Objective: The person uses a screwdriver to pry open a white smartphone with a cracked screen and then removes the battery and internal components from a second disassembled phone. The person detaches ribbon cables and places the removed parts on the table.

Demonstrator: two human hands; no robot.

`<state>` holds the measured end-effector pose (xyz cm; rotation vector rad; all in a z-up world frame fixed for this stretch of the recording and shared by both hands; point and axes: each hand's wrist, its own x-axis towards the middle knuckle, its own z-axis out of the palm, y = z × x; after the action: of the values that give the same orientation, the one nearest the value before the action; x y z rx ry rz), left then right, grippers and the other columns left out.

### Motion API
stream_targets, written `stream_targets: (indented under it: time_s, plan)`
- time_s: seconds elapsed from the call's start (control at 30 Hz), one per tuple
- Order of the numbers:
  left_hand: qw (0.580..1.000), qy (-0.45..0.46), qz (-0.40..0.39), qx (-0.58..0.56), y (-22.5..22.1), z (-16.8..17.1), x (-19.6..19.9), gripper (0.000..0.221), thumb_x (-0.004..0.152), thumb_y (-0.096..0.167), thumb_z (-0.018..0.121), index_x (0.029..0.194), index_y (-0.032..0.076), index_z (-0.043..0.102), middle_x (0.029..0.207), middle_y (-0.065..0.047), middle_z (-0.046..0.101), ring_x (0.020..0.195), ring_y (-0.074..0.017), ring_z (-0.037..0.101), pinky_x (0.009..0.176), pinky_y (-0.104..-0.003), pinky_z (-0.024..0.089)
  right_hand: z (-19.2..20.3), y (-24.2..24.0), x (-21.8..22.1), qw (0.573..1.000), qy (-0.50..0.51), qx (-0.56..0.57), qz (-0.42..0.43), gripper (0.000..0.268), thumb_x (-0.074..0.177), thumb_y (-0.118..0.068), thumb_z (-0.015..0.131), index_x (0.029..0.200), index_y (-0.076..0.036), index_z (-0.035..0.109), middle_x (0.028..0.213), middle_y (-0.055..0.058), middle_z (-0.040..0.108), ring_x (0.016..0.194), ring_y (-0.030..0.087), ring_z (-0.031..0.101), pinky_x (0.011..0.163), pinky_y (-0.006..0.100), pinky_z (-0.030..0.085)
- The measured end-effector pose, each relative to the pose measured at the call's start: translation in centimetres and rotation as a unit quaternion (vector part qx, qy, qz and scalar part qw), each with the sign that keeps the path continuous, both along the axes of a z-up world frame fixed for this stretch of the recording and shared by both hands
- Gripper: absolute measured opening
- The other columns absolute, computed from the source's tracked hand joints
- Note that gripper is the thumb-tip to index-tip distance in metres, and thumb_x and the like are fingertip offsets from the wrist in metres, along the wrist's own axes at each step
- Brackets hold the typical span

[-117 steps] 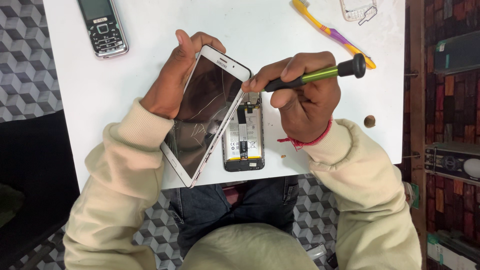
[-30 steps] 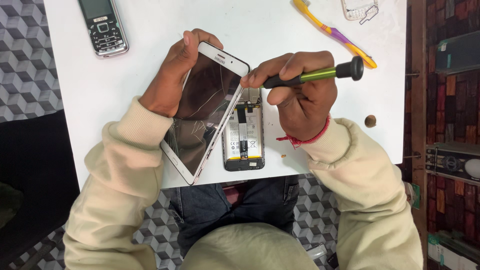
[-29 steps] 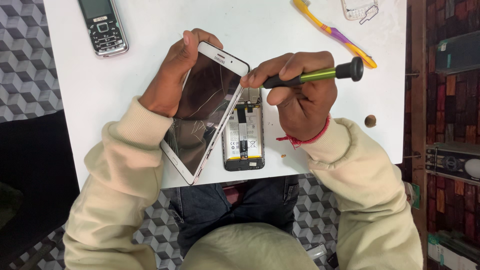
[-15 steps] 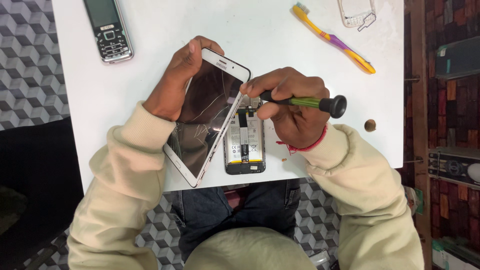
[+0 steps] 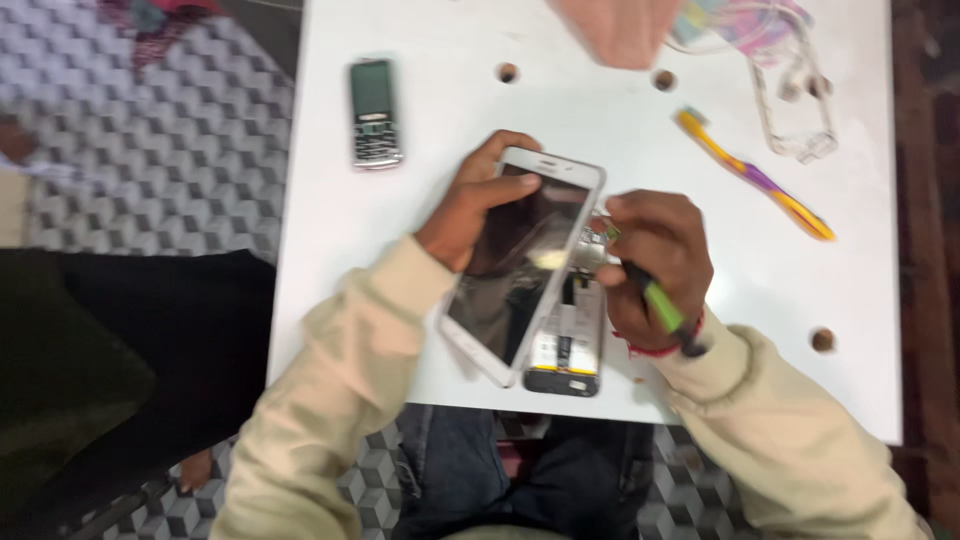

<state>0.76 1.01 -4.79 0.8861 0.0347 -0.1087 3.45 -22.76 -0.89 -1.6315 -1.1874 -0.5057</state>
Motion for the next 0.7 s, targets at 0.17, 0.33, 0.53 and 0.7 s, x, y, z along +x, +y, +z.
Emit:
stream_targets:
  time_s: [0.17, 0.33, 0.53, 0.7]
  plan:
    - [0.997, -0.02, 0.054, -0.06, -1.5, 0.2, 1.3, 0.037, 0.096, 0.011, 0.069, 0.13, 0.01, 0.054, 0.106, -0.01, 0.069, 0.092, -0.0194, 0.066, 0.082, -0.036, 0.057, -1.1, 1.0, -1.2, 0.991, -0.087, -0.088, -0.048, 0.024, 0.084, -0.012, 0.077, 0.104, -0.006, 0.067, 0.121, 0.02, 0.05, 0.115, 0.037, 0.05, 0.093, 0.053, 0.045]
    - [0.981, -0.05, 0.16, 0.095, -0.7, -1.0, 1.2, 0.038, 0.102, 0.015, 0.072, 0.136, 0.004, 0.059, 0.115, -0.007, 0.067, 0.104, -0.0121, 0.063, 0.091, -0.027, 0.053, -2.8, 1.1, -1.2, 0.991, -0.025, -0.088, -0.093, 0.008, 0.115, -0.014, 0.068, 0.122, -0.01, 0.069, 0.127, 0.013, 0.045, 0.115, 0.028, 0.048, 0.09, 0.031, 0.047]
    - [0.975, -0.046, 0.205, 0.079, -1.2, -3.1, 2.6, 0.046, 0.1, 0.016, 0.072, 0.142, 0.005, 0.058, 0.11, -0.005, 0.067, 0.098, -0.0121, 0.06, 0.083, -0.026, 0.052, -2.8, 0.8, -1.1, 0.995, 0.026, -0.059, -0.075, 0.02, 0.111, -0.023, 0.068, 0.124, -0.008, 0.069, 0.126, 0.016, 0.042, 0.11, 0.027, 0.05, 0.085, 0.031, 0.049]
    - [0.974, -0.071, 0.212, 0.046, -1.1, -1.8, 1.7, 0.053, 0.098, 0.012, 0.075, 0.146, 0.004, 0.054, 0.121, -0.006, 0.067, 0.108, -0.0146, 0.064, 0.096, -0.031, 0.056, -2.1, 1.4, -0.5, 0.993, 0.027, -0.093, -0.071, 0.022, 0.108, -0.021, 0.069, 0.124, -0.006, 0.07, 0.129, 0.013, 0.047, 0.11, 0.03, 0.054, 0.091, 0.039, 0.05]
